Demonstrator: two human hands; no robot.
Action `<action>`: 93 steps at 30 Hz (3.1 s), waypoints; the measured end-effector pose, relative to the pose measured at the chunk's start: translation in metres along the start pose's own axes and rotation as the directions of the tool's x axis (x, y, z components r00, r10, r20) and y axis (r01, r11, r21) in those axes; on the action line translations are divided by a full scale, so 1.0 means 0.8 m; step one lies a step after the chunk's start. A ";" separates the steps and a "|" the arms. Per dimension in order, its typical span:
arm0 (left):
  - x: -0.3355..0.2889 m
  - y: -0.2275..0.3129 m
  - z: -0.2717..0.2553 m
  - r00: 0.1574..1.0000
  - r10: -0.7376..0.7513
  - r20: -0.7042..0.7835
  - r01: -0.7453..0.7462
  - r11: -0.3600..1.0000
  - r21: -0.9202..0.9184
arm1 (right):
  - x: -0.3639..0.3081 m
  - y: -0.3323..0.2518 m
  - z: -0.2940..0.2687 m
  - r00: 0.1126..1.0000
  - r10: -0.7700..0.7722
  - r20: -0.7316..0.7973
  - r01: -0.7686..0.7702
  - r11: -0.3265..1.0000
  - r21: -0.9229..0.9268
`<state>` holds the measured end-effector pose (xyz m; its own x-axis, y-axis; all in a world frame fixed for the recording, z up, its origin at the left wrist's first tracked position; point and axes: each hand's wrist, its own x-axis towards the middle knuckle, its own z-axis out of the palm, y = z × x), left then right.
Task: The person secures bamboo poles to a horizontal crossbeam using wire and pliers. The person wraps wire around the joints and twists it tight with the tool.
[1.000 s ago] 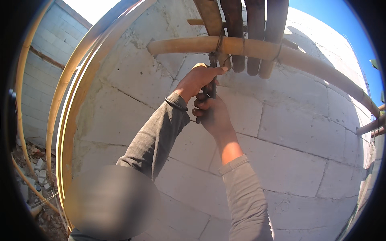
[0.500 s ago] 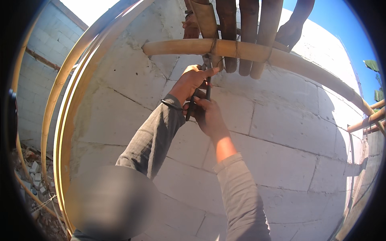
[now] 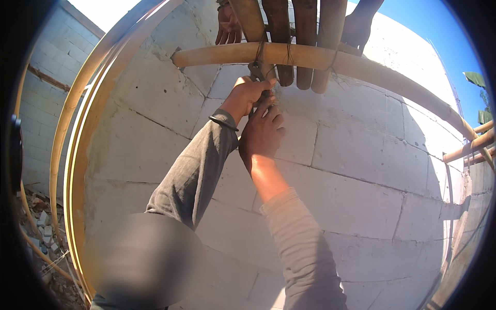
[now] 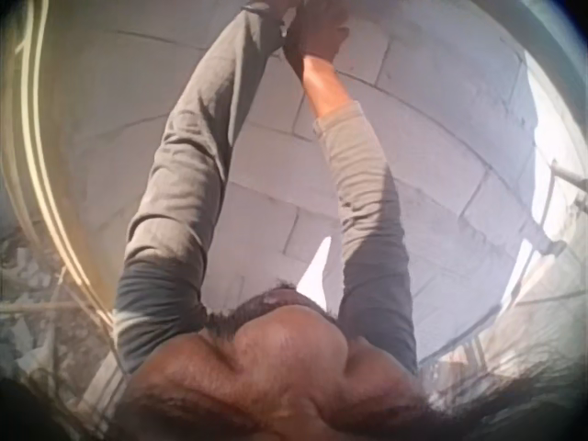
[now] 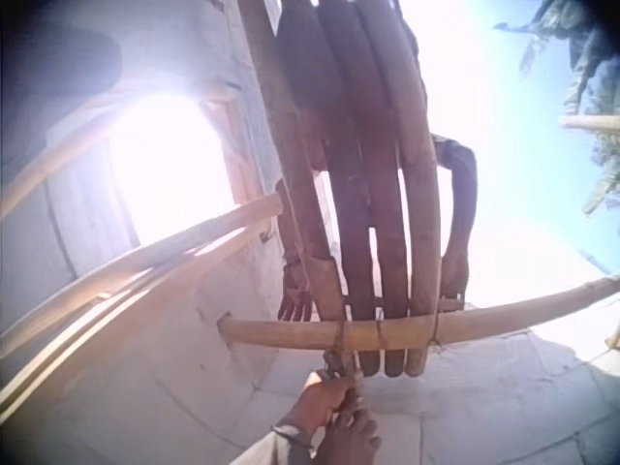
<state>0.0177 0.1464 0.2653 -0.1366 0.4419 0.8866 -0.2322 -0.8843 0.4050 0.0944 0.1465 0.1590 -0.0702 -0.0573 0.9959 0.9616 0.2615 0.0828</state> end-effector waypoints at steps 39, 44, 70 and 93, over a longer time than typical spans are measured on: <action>-0.015 0.002 0.002 0.950 0.299 -0.087 -0.101 0.561 0.821 | 0.027 0.069 0.034 0.933 -0.323 0.158 -0.067 0.277 0.959; 0.011 -0.012 -0.015 0.940 0.342 -0.006 -0.203 0.573 0.794 | 0.043 0.085 0.034 0.939 -0.304 0.161 0.081 0.650 0.756; -0.020 0.024 -0.012 0.993 0.029 0.111 -0.083 0.850 0.520 | 0.035 0.032 0.001 0.917 0.022 0.399 -0.202 0.888 0.414; -0.015 0.027 -0.020 0.996 -0.015 0.090 -0.005 0.977 0.214 | 0.023 -0.002 -0.056 0.965 -0.057 0.256 0.067 0.997 -0.032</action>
<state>-0.0009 0.1244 0.2600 -0.0463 0.4396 0.8970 -0.0203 -0.8982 0.4392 0.1031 0.1021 0.1752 -0.1904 0.1766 0.9657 0.9627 0.2264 0.1484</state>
